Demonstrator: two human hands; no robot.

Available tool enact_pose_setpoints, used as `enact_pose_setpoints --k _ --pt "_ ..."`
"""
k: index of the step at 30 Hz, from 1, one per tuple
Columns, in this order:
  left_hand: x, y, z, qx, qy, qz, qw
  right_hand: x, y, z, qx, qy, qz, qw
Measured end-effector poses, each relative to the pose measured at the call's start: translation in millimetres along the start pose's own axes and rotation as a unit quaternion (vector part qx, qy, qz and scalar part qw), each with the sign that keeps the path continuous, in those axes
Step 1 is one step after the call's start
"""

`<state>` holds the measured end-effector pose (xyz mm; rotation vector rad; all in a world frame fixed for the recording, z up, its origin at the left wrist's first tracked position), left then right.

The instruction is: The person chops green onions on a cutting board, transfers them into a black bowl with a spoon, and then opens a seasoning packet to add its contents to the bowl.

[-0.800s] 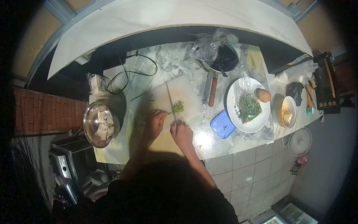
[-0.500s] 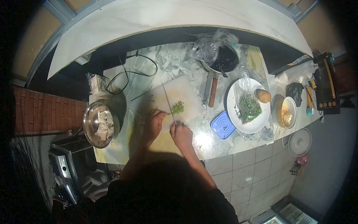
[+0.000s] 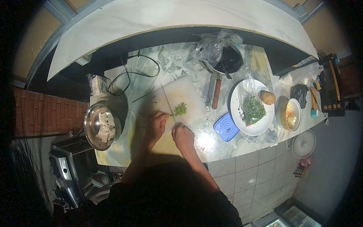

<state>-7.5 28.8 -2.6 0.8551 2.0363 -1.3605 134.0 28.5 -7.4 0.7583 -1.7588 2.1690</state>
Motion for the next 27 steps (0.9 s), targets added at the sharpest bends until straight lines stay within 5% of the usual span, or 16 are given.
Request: enact_pose_setpoints --k 14,20,27 --pt "13.5 8.6 7.9 -0.086 -0.052 0.025 0.995 -5.2 6.0 -0.4 0.022 0.006 0.018 1.000" --pt "-11.5 -3.0 -5.6 -0.009 -0.027 -0.009 1.000 -5.8 2.1 1.8 -0.022 -0.012 -0.006 1.000" --pt "-5.9 3.4 -2.7 -0.024 -0.008 -0.018 1.000 -1.5 -1.1 -0.1 -0.020 -0.002 0.026 0.999"
Point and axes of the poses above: each hand's wrist, its own z-axis away from the middle knuckle, its own y-axis out of the palm, x = y × z, the point moved 3 cm from there along -z, towards the middle knuckle, and after that the axes turned 4 degrees about y, right-handed, at the moved point
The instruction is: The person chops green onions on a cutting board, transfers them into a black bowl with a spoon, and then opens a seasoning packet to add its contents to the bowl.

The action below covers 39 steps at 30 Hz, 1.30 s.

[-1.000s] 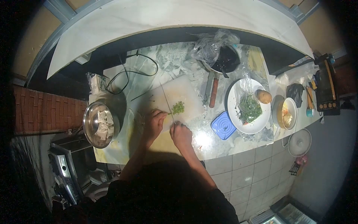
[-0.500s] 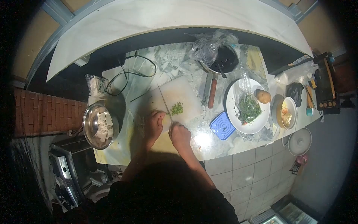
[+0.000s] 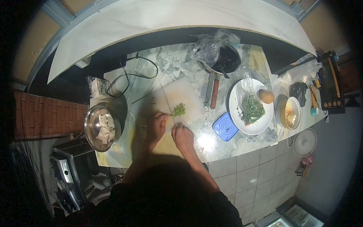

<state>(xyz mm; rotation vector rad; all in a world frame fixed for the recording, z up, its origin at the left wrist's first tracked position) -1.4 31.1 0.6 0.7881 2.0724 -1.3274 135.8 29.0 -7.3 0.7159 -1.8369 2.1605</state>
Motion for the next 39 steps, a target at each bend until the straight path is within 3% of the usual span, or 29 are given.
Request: enact_pose_setpoints --k 11,24,29,39 --pt "-4.2 -1.0 -0.6 0.002 0.005 -0.014 1.000 1.7 1.0 -2.2 0.054 0.005 0.016 0.998" --pt "13.4 1.6 1.7 -0.050 -0.012 0.035 0.998 -6.5 4.1 -1.2 0.015 -0.017 -0.021 1.000" --pt "7.4 3.8 0.4 0.004 -0.004 0.010 1.000 -6.2 1.6 0.3 -0.016 -0.016 -0.029 0.999" --pt "2.3 3.8 0.2 0.008 -0.020 0.008 1.000 -4.4 0.3 0.2 -0.022 -0.018 -0.024 0.999"
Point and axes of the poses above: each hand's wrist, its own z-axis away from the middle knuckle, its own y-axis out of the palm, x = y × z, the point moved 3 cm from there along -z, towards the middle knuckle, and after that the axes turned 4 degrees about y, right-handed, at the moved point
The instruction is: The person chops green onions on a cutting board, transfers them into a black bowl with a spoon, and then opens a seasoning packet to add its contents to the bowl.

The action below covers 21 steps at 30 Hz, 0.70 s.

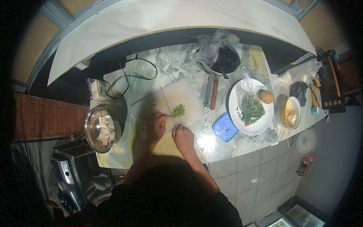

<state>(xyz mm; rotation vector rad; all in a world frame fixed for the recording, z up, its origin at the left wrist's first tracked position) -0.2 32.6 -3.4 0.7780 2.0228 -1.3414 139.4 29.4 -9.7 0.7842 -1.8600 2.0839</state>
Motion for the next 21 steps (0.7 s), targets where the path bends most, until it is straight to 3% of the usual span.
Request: enact_pose_setpoints --k 14,21 --pt "0.5 0.4 -2.4 0.014 0.002 0.000 1.000 -1.0 3.9 -2.8 0.076 0.028 0.034 0.996" --pt "4.2 0.9 -1.0 -0.012 0.014 0.009 1.000 -2.7 5.6 -2.5 0.053 0.026 0.017 0.998"
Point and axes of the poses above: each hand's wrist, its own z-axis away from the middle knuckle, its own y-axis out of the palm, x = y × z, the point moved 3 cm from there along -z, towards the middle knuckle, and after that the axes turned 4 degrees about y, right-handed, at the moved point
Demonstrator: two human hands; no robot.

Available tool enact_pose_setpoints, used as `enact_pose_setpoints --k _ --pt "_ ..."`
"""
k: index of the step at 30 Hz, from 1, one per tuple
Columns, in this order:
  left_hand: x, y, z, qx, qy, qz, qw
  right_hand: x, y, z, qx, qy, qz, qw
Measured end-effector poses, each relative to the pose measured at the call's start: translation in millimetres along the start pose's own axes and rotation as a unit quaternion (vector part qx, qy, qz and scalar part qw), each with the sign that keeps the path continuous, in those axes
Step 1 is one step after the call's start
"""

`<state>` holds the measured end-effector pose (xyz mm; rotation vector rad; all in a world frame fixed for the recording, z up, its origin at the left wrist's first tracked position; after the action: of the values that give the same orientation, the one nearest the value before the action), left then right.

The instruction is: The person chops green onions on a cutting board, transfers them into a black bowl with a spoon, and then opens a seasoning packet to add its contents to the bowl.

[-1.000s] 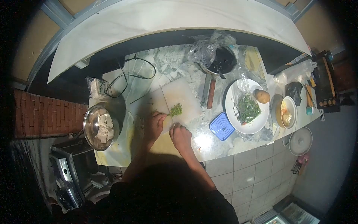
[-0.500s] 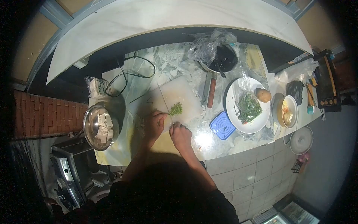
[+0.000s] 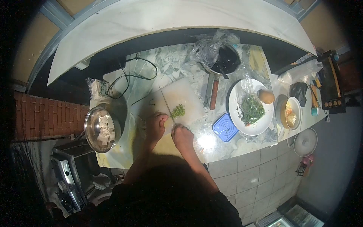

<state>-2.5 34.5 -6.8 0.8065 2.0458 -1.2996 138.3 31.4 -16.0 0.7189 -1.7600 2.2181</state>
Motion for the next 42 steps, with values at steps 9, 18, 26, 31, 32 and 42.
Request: enact_pose_setpoints --k 9,18,26,31,32,42 --pt "-2.0 -2.9 -0.4 -0.028 0.017 -0.004 0.999 0.1 -1.8 2.3 -0.009 -0.005 -0.007 1.000" --pt "-7.3 -1.2 -3.7 0.002 0.006 -0.009 1.000 1.2 -3.8 3.0 -0.038 -0.017 -0.018 0.999" --pt "-4.6 -0.4 -2.0 0.008 0.000 -0.015 1.000 1.6 -5.0 0.9 -0.025 -0.015 -0.012 0.999" --pt "0.0 1.1 0.1 -0.001 -0.016 -0.014 1.000 0.9 -1.7 0.2 -0.009 -0.014 -0.010 1.000" --pt "0.0 0.6 1.0 -0.025 -0.012 -0.017 0.999 1.0 -2.1 0.7 -0.004 -0.009 -0.012 1.000" --pt "-4.4 -0.8 -2.7 0.001 0.003 -0.027 1.000 1.7 -6.0 3.1 -0.041 -0.008 -0.025 0.999"
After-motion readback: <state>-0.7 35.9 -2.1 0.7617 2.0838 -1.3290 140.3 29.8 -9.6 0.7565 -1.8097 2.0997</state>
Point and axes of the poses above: each hand's wrist, its own z-axis away from the middle knuckle, its own y-axis out of the palm, x = y × z, the point moved 3 cm from there along -z, towards the middle knuckle, and after that the axes turned 4 degrees about y, right-handed, at the moved point
